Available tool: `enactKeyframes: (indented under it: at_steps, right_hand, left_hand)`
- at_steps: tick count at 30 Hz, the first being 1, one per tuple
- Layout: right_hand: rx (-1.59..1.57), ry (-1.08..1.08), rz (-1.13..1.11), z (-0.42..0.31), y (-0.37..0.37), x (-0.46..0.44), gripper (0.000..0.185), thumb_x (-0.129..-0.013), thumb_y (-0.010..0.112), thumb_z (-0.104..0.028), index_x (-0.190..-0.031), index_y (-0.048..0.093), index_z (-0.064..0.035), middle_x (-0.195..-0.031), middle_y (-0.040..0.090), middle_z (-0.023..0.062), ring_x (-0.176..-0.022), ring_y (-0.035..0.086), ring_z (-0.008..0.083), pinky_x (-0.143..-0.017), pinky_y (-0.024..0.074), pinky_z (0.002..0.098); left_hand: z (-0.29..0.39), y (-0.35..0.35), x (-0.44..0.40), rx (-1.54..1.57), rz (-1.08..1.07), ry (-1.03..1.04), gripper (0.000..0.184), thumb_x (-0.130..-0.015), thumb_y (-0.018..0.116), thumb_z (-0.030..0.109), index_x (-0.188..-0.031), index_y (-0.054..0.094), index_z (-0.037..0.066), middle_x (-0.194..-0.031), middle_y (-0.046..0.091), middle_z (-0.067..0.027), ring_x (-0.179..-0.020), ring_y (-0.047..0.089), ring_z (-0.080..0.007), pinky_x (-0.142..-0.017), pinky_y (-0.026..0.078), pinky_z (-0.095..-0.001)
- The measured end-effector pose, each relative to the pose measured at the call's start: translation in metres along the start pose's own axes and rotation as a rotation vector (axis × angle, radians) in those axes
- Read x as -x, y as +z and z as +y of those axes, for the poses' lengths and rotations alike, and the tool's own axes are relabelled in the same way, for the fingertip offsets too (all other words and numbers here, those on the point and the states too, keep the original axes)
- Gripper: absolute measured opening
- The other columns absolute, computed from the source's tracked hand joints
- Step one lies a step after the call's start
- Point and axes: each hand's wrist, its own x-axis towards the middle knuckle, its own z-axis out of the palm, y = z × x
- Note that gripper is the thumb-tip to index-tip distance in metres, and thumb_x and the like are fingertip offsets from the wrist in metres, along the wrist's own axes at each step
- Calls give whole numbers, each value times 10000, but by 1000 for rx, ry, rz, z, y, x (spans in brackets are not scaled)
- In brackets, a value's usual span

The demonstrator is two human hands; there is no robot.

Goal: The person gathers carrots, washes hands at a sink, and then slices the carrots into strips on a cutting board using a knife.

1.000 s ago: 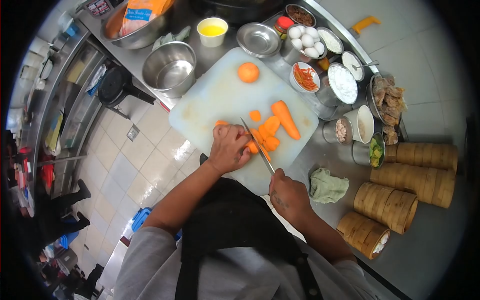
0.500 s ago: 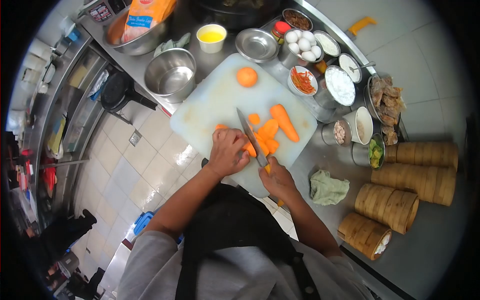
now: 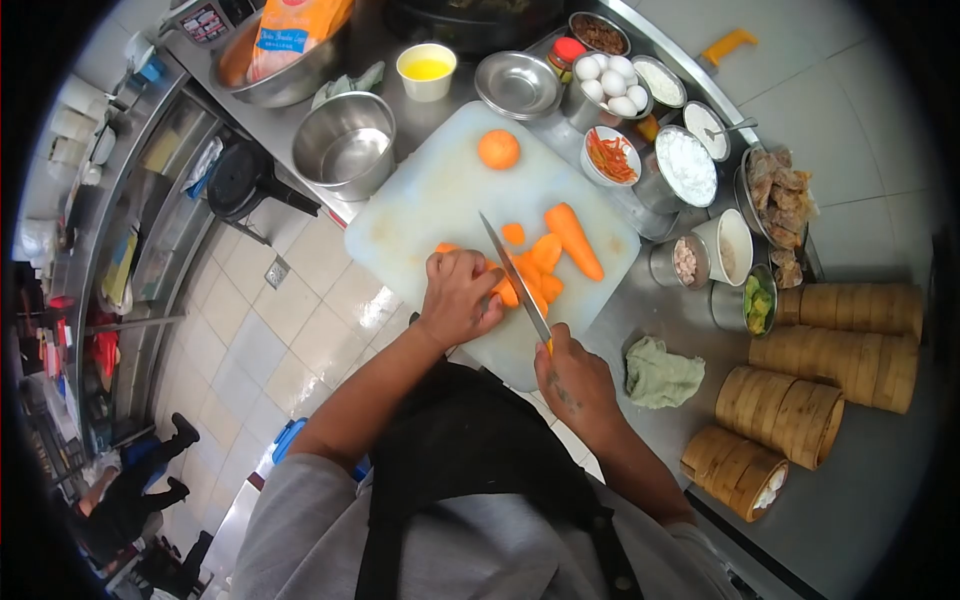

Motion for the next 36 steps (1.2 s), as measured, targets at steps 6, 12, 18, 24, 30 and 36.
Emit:
enactKeyframes:
  at_steps: [6, 12, 18, 24, 30, 36]
  right_hand:
    - [51, 28, -109, -10, -16, 19, 192, -1024, 520, -191, -976, 469, -12, -752, 635, 233, -648, 661, 422, -615, 553, 506]
    - [55, 82, -210, -18, -29, 26, 182, -1026, 509, -182, -988, 472, -8, -753, 636, 237, -695, 669, 430, -638, 554, 513]
    - [-99, -94, 29, 12, 49, -18, 199, -1011, 534, -191, -1038, 486, 0, -799, 660, 234, -738, 667, 451, -670, 545, 526]
    - [-83, 35, 8, 24, 57, -33, 220, -1015, 539, -220, -1061, 480, -14, -796, 668, 242, -742, 667, 461, -680, 525, 545]
    - [-49, 19, -24, 1, 8, -9, 211, -1019, 531, -208, -1008, 465, -9, -754, 653, 237, -698, 669, 450, -652, 541, 539]
    - [16, 80, -181, -16, -14, 16, 207, -1026, 515, -191, -978, 469, 6, -734, 640, 242, -704, 668, 441, -653, 545, 531]
  left_hand:
    - [-3, 2, 1, 0, -22, 5, 355, -704, 724, 238, -1040, 672, 134, -1034, 523, -90, -1011, 501, -280, -895, 322, -467]
    - [-4, 2, 1, -12, -30, -4, 370, -699, 733, 242, -1050, 669, 143, -1034, 521, -85, -1018, 503, -280, -893, 316, -467]
    - [-3, 1, 0, -6, -27, -16, 376, -691, 735, 242, -1046, 660, 144, -1035, 524, -78, -1020, 507, -276, -891, 316, -466]
    - [-4, 2, 0, -6, -19, -13, 353, -693, 717, 220, -1032, 656, 144, -1035, 532, -81, -1009, 515, -272, -891, 321, -463]
    - [-3, 2, -1, -15, -15, 2, 337, -709, 699, 210, -1037, 661, 142, -1042, 532, -82, -1011, 510, -271, -895, 322, -462]
    - [-3, 1, 0, -22, -33, -18, 344, -713, 703, 212, -1045, 657, 137, -1056, 530, -81, -1019, 512, -276, -904, 323, -465]
